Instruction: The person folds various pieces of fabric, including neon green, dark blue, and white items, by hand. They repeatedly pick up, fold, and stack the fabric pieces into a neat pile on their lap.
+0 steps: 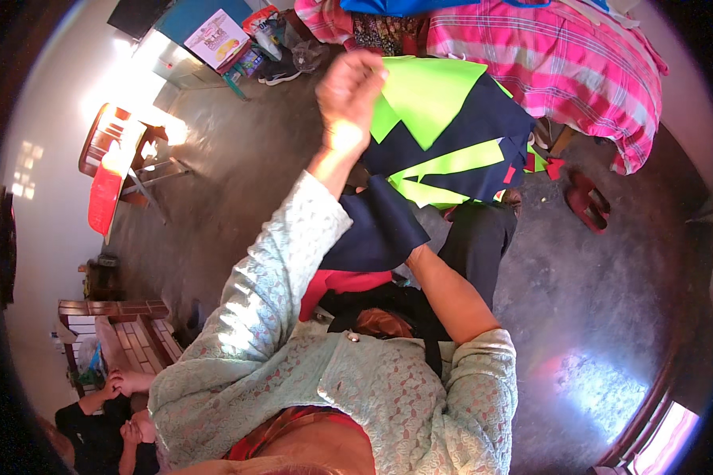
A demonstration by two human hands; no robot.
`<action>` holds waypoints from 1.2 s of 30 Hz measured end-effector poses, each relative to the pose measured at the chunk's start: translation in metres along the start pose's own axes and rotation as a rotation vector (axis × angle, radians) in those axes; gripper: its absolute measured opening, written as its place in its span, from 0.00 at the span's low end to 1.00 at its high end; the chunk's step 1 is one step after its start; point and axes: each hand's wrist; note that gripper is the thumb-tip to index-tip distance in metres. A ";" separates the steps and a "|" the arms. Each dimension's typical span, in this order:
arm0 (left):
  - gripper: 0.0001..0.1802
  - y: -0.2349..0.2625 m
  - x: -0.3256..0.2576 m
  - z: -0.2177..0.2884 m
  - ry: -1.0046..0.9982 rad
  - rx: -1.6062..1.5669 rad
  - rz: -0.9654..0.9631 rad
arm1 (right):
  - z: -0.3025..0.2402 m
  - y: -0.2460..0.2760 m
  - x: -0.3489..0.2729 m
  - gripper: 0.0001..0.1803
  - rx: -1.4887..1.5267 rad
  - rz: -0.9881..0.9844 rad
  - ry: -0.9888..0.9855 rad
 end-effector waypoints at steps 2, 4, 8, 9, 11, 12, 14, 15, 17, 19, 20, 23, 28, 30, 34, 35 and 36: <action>0.08 0.003 -0.029 -0.049 0.131 0.359 -0.027 | -0.011 -0.011 -0.012 0.19 0.301 0.050 -0.176; 0.09 0.008 -0.056 -0.083 0.251 0.501 -0.151 | 0.006 0.012 -0.007 0.22 0.253 -0.045 -0.154; 0.12 0.012 -0.071 -0.086 0.380 0.500 -0.214 | 0.013 0.025 -0.006 0.24 0.223 -0.049 -0.162; 0.12 0.013 -0.069 -0.086 0.386 0.484 -0.223 | 0.014 0.026 -0.004 0.24 0.195 -0.059 -0.149; 0.12 0.017 -0.066 -0.087 0.391 0.474 -0.249 | 0.010 0.023 0.000 0.23 0.131 -0.092 -0.135; 0.12 0.020 -0.067 -0.087 0.391 0.479 -0.274 | 0.011 0.020 -0.001 0.22 0.153 -0.082 -0.113; 0.14 0.026 -0.069 -0.088 0.387 0.487 -0.329 | 0.003 0.004 -0.008 0.21 0.194 -0.059 -0.070; 0.14 0.031 -0.069 -0.088 0.390 0.495 -0.355 | 0.002 0.002 -0.007 0.21 0.210 -0.058 -0.078; 0.15 0.034 -0.067 -0.074 0.402 0.494 -0.413 | 0.001 0.006 -0.007 0.20 0.230 -0.057 -0.101; 0.16 0.044 -0.062 -0.059 0.469 0.467 -0.455 | 0.002 0.013 -0.002 0.20 0.236 -0.089 -0.138; 0.16 0.053 -0.062 -0.051 0.519 0.495 -0.466 | 0.004 0.015 0.002 0.20 0.241 -0.101 -0.154; 0.16 0.079 -0.064 -0.017 0.509 0.430 -0.422 | 0.006 0.021 0.010 0.21 0.283 -0.073 -0.185; 0.16 0.137 -0.094 0.020 0.549 0.485 -0.327 | -0.009 -0.010 -0.006 0.23 0.243 0.077 -0.207; 0.17 0.153 -0.113 0.023 0.594 0.626 -0.292 | -0.001 0.001 -0.004 0.24 0.300 0.033 -0.223; 0.29 0.191 -0.165 -0.004 0.751 0.745 -0.191 | -0.005 -0.004 -0.007 0.24 0.357 0.000 -0.281; 0.32 0.197 -0.177 -0.013 0.825 0.698 -0.175 | -0.007 -0.004 -0.008 0.24 0.379 0.006 -0.284; 0.36 0.204 -0.188 -0.022 0.825 0.684 -0.210 | -0.006 -0.002 -0.007 0.23 0.386 0.019 -0.267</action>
Point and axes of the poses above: each hand's wrist, its own x-axis towards the middle knuckle, its own y-axis out of the back of the hand, z = x × y, and after that the axes turned 13 degrees about x, right-handed
